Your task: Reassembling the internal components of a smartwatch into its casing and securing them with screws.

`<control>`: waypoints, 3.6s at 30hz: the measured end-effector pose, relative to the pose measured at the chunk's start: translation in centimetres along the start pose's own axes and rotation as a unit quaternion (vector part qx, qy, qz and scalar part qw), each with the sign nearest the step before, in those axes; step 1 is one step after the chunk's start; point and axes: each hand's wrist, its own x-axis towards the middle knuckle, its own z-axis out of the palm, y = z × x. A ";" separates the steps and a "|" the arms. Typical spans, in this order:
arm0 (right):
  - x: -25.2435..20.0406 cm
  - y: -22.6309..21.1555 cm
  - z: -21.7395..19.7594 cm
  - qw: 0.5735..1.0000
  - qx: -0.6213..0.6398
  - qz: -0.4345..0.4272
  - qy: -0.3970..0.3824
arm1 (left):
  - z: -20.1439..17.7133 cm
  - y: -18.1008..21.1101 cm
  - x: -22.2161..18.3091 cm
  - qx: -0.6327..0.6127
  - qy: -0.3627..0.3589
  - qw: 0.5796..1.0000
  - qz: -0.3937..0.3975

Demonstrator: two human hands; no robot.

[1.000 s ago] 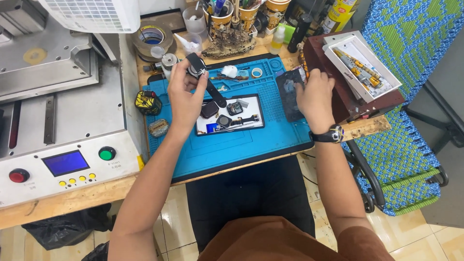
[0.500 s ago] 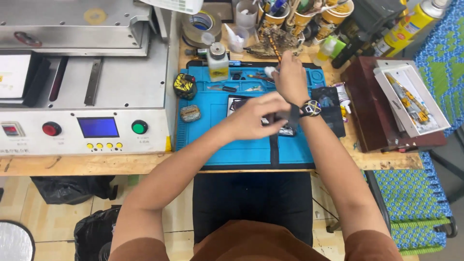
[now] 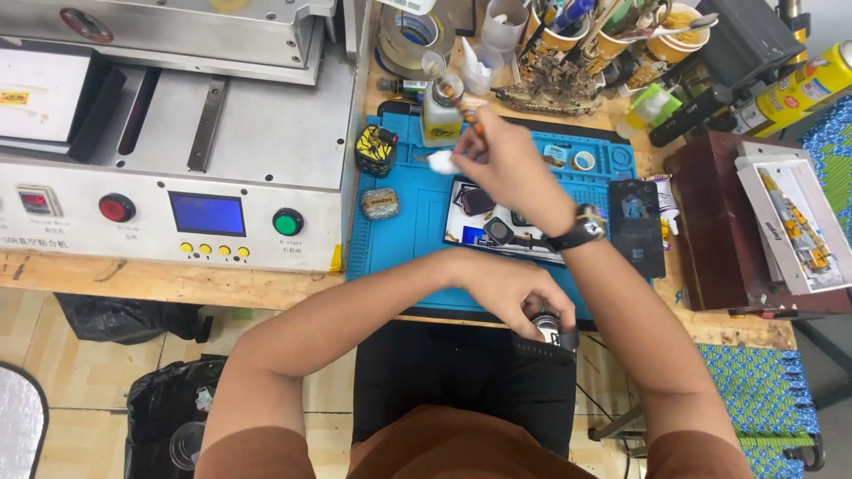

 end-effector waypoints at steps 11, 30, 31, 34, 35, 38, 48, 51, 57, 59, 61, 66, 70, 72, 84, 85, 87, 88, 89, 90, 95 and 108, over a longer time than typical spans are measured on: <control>-1.6 0.7 -4.6 0.992 0.097 -0.064 0.043 | -1.3 0.4 -0.8 -0.019 0.118 0.993 -0.015; -8.0 6.3 -5.2 0.829 0.530 -0.045 0.173 | -4.2 3.3 -1.1 0.132 0.573 0.798 0.132; -8.0 5.9 -5.5 0.827 0.533 -0.043 0.171 | -4.1 3.3 -1.1 0.131 0.575 0.797 0.128; -8.3 4.7 -6.0 0.828 0.536 -0.040 0.161 | -3.8 3.3 -1.0 0.063 0.590 0.795 0.128; -8.3 4.5 -6.1 0.841 0.515 -0.037 0.164 | -3.8 3.5 -1.0 0.056 0.594 0.792 0.128; -8.4 3.3 -6.5 0.867 0.469 -0.027 0.169 | -3.6 4.0 -0.9 0.051 0.601 0.788 0.126; -8.8 2.3 -6.2 0.901 0.403 -0.007 0.158 | -3.4 3.5 -0.8 0.111 0.630 0.759 0.118; -8.8 2.7 -6.1 0.904 0.395 -0.011 0.165 | -3.4 3.5 -1.0 0.118 0.629 0.759 0.121; -8.7 2.6 -5.9 0.903 0.393 -0.006 0.171 | -3.4 4.1 -0.9 0.126 0.632 0.754 0.126; -8.7 2.6 -5.9 0.902 0.397 -0.005 0.172 | -3.4 3.9 -1.0 0.130 0.631 0.754 0.128; -8.7 2.6 -5.9 0.900 0.401 -0.004 0.173 | -3.5 3.9 -1.0 0.135 0.630 0.754 0.130; -8.7 2.6 -5.8 0.895 0.410 0.003 0.174 | -3.3 4.3 -1.1 0.158 0.630 0.750 0.123; -8.7 2.6 -5.9 0.898 0.404 0.013 0.170 | -3.3 4.5 -0.9 0.156 0.630 0.751 0.121; -8.5 2.6 -5.9 0.890 0.424 0.002 0.167 | -3.4 4.4 -0.8 0.156 0.628 0.753 0.124; -9.9 5.9 -6.6 0.782 0.596 -0.085 0.161 | -2.9 5.6 -0.6 0.164 0.437 0.884 0.009; -9.9 5.9 -6.6 0.782 0.596 -0.086 0.161 | -2.7 5.5 -0.6 0.165 0.437 0.884 0.009; -9.9 5.9 -6.7 0.775 0.602 -0.101 0.161 | -2.4 5.2 -0.6 0.184 0.282 0.941 -0.028; -9.9 5.8 -6.6 0.775 0.602 -0.101 0.162 | -2.1 5.4 -0.4 0.184 0.281 0.941 -0.029; -9.8 5.8 -6.6 0.776 0.600 -0.108 0.161 | -2.0 5.5 -0.2 0.215 0.234 0.947 -0.042; -9.7 5.8 -6.5 0.776 0.599 -0.115 0.161 | -1.8 5.7 0.0 0.244 0.187 0.950 -0.054; -9.6 5.5 -6.6 0.794 0.574 -0.111 0.168 | -1.4 3.6 0.0 0.290 0.190 0.935 -0.068; -8.7 5.1 -6.6 0.885 0.431 -0.074 0.158 | -3.6 5.3 -1.1 -0.076 0.559 0.826 0.006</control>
